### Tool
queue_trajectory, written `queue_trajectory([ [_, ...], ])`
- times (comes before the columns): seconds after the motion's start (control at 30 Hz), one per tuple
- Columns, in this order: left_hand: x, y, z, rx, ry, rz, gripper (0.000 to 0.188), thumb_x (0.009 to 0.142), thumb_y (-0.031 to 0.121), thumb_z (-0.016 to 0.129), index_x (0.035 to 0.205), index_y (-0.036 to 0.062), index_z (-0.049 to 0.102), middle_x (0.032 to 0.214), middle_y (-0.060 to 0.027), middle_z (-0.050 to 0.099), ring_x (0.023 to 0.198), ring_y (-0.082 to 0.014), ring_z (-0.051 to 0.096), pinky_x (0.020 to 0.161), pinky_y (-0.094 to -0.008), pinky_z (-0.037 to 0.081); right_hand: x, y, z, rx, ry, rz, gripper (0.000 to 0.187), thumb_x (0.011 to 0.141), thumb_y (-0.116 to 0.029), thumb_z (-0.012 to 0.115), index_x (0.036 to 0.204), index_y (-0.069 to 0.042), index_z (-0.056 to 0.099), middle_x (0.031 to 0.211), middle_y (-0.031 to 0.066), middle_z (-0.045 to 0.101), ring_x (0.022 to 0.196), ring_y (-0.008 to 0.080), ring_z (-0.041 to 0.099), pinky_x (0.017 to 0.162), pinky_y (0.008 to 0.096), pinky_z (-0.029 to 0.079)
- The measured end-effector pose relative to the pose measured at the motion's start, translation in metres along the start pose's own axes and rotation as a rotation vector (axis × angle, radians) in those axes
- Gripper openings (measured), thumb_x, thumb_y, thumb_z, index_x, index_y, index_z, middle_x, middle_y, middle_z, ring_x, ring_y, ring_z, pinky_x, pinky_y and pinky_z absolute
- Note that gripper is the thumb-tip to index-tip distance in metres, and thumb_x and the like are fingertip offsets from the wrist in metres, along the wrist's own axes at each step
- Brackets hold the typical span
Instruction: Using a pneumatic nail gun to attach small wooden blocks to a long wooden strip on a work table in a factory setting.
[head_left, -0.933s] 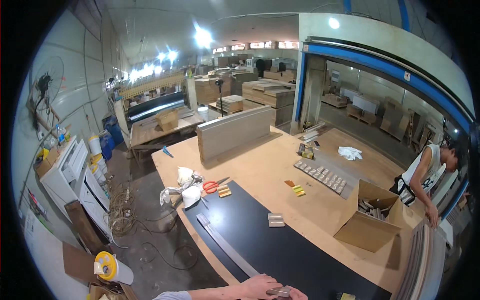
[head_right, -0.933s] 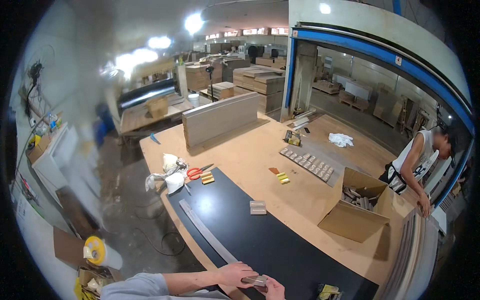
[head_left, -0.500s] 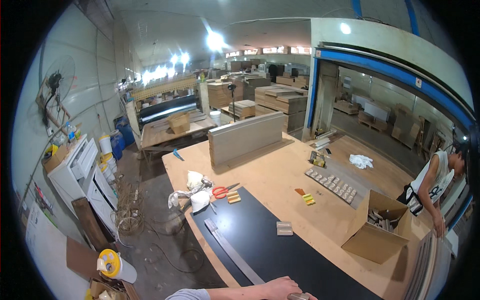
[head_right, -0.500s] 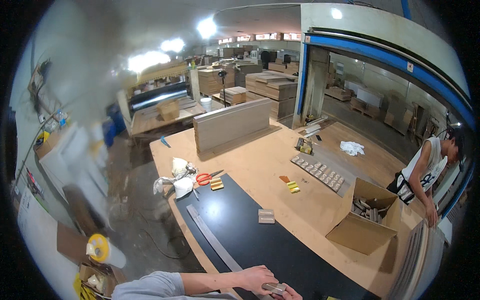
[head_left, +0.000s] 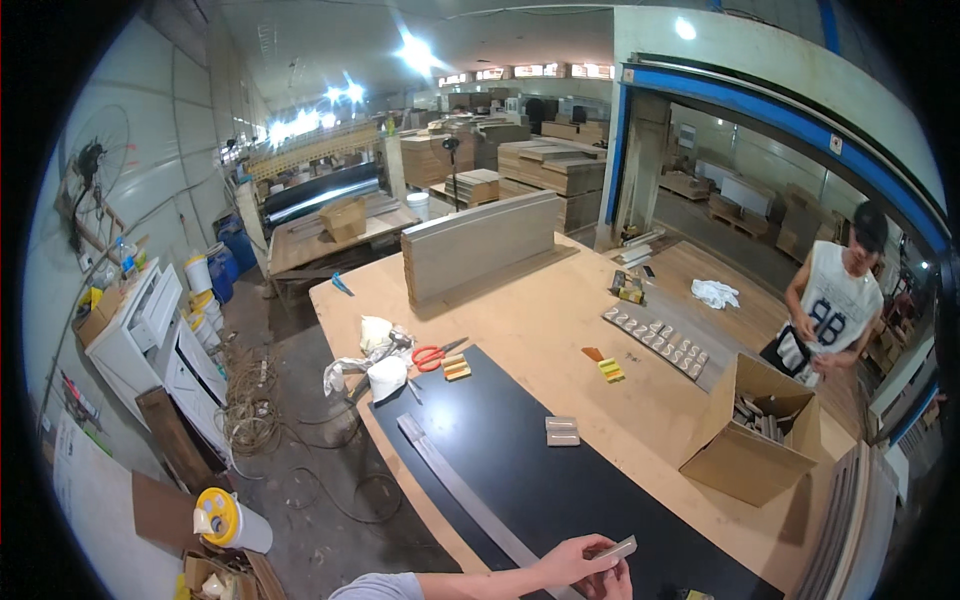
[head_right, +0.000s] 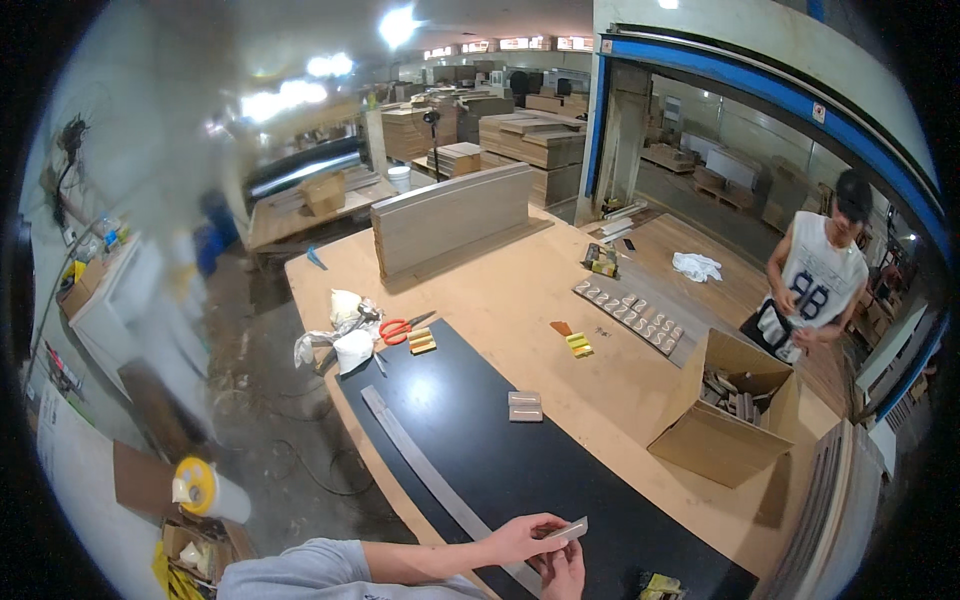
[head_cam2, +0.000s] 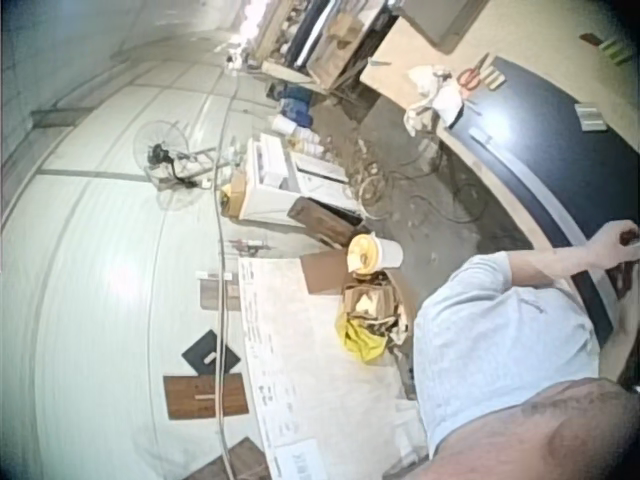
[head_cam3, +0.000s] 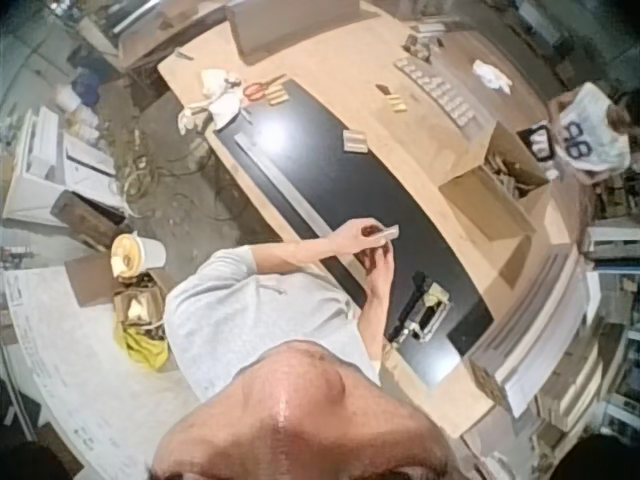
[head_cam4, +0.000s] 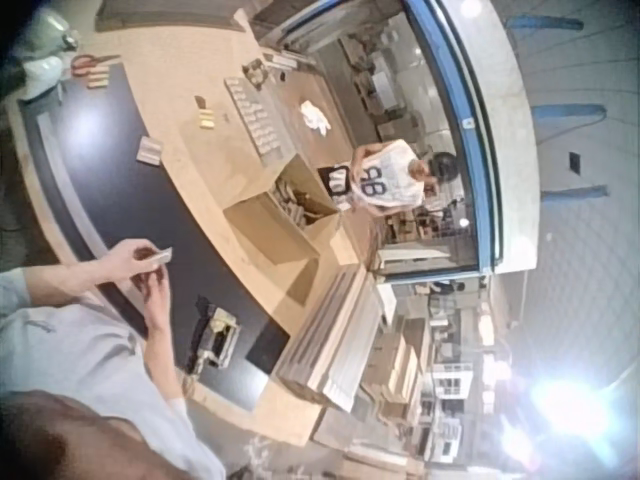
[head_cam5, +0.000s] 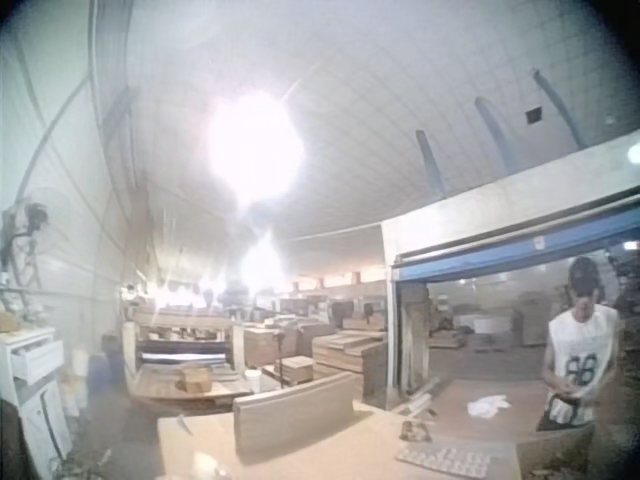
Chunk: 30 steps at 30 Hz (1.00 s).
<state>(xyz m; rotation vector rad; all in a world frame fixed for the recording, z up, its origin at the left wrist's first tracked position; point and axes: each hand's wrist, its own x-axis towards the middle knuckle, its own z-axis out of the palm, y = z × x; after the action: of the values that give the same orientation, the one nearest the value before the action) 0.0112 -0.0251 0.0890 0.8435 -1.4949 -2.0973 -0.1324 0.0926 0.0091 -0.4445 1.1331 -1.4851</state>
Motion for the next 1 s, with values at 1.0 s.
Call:
queue_trajectory([
  [1.0,-0.01,-0.065,-0.009,1.347,-0.407,0.427,0.067,0.094,0.04,0.074,0.151,0.0113,0.053,0.144,-0.0128,0.056,0.137,-0.0327,0.053,0.112,-0.0541,0.043,0.029,-0.036,-0.04,-1.576,0.316,-0.418,0.055,0.079,-0.039,0.086,0.124,-0.011,0.072,0.121,0.0156,0.066,0.115,0.0365,0.064,0.1,0.0484,0.052],
])
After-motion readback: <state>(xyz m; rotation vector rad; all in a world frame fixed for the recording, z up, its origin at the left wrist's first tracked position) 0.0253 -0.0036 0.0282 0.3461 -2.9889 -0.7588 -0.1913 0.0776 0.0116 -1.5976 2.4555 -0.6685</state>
